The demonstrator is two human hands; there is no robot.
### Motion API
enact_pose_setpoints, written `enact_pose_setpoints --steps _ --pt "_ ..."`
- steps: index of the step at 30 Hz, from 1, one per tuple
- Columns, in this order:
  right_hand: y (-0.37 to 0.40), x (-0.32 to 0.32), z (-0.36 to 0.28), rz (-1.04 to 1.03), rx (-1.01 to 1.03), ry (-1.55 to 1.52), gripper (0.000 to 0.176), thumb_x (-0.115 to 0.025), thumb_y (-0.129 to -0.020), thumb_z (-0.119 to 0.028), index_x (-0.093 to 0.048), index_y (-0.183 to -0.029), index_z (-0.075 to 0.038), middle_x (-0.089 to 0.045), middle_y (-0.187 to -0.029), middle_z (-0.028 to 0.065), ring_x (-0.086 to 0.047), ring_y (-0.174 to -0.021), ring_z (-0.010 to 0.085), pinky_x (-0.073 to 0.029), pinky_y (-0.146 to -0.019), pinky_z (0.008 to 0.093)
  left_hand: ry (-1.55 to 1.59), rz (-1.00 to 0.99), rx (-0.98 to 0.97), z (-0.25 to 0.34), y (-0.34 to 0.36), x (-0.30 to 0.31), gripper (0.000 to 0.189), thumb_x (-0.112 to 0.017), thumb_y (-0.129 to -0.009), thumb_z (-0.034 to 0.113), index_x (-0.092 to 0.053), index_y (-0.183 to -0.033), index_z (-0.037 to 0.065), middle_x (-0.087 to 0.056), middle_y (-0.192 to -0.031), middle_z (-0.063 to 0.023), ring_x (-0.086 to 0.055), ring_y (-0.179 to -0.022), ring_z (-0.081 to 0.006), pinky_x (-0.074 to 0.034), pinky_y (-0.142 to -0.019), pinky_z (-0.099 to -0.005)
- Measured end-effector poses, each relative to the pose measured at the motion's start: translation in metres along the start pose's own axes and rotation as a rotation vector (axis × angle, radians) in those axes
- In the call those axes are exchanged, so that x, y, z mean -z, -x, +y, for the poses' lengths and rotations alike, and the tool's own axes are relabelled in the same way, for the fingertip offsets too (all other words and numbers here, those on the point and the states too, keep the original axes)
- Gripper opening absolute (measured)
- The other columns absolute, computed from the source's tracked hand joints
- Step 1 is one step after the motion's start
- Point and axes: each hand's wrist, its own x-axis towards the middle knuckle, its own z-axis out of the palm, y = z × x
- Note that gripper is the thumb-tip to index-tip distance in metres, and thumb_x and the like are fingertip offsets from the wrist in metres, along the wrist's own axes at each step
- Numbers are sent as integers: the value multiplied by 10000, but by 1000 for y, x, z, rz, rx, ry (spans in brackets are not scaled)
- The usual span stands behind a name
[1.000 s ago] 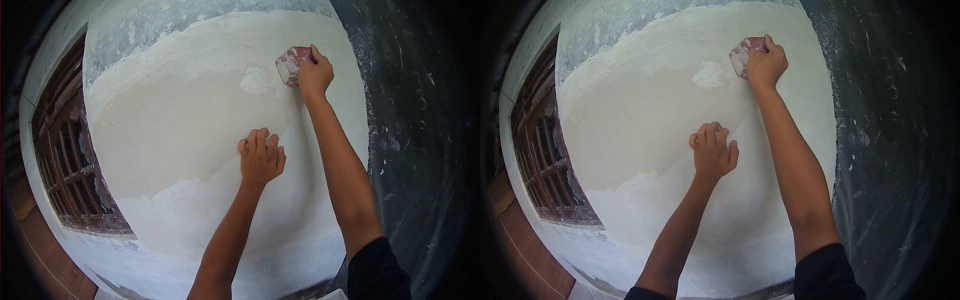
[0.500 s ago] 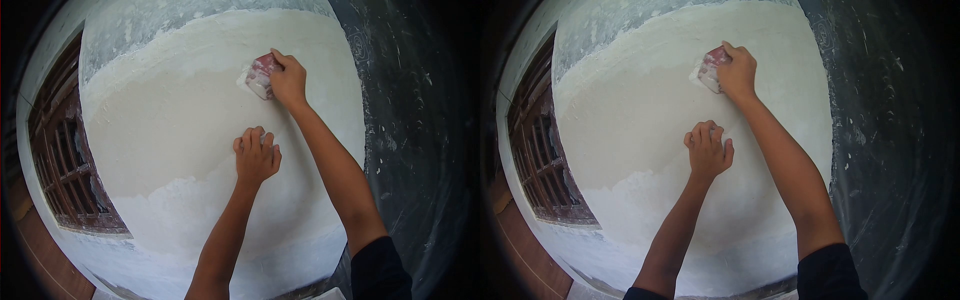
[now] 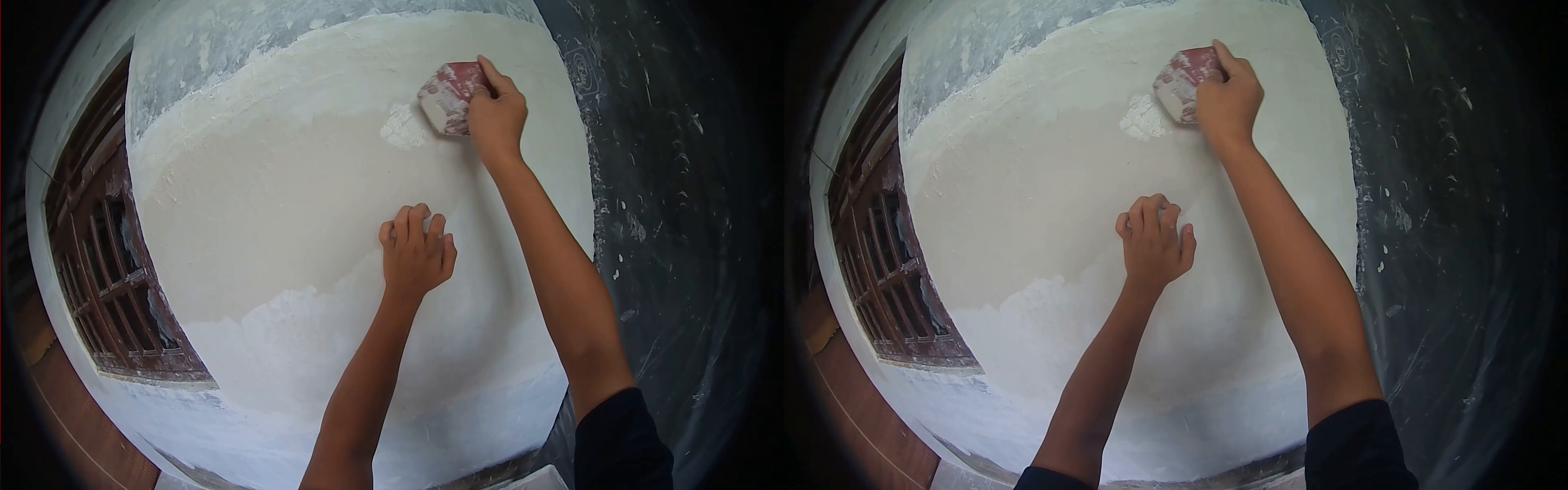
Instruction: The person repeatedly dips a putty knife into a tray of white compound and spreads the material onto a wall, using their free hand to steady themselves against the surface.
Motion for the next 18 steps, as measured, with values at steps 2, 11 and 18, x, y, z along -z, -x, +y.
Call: enact_pose_setpoints --steps 2,11,18 --pt "12 -11 -5 -234 74 39 406 -503 -821 31 -664 -1185 -50 -638 -944 140 -623 -910 258 -467 -863 323 -22 -3 -9 -1 1 0 358 -618 -752 207 -505 -1077 110 -501 -1105 -91 -455 -1060 -265 -259 -870 -430" --pt "10 23 11 -85 -45 148 407 -507 -833 10 -595 -1230 31 -644 -1143 164 -627 -1041 272 -477 -911 361 6 -3 -101 -1 4 0 286 -613 -755 204 -547 -1022 124 -530 -1073 -50 -481 -1058 -228 -270 -890 -414" --pt "42 97 2 -191 -302 159 306 -494 -830 3 -623 -1106 36 -668 -1039 168 -650 -921 240 -491 -855 334 33 -56 -256 3 12 1 244 -611 -760 173 -561 -995 138 -537 -1065 -34 -490 -1064 -216 -280 -891 -417"
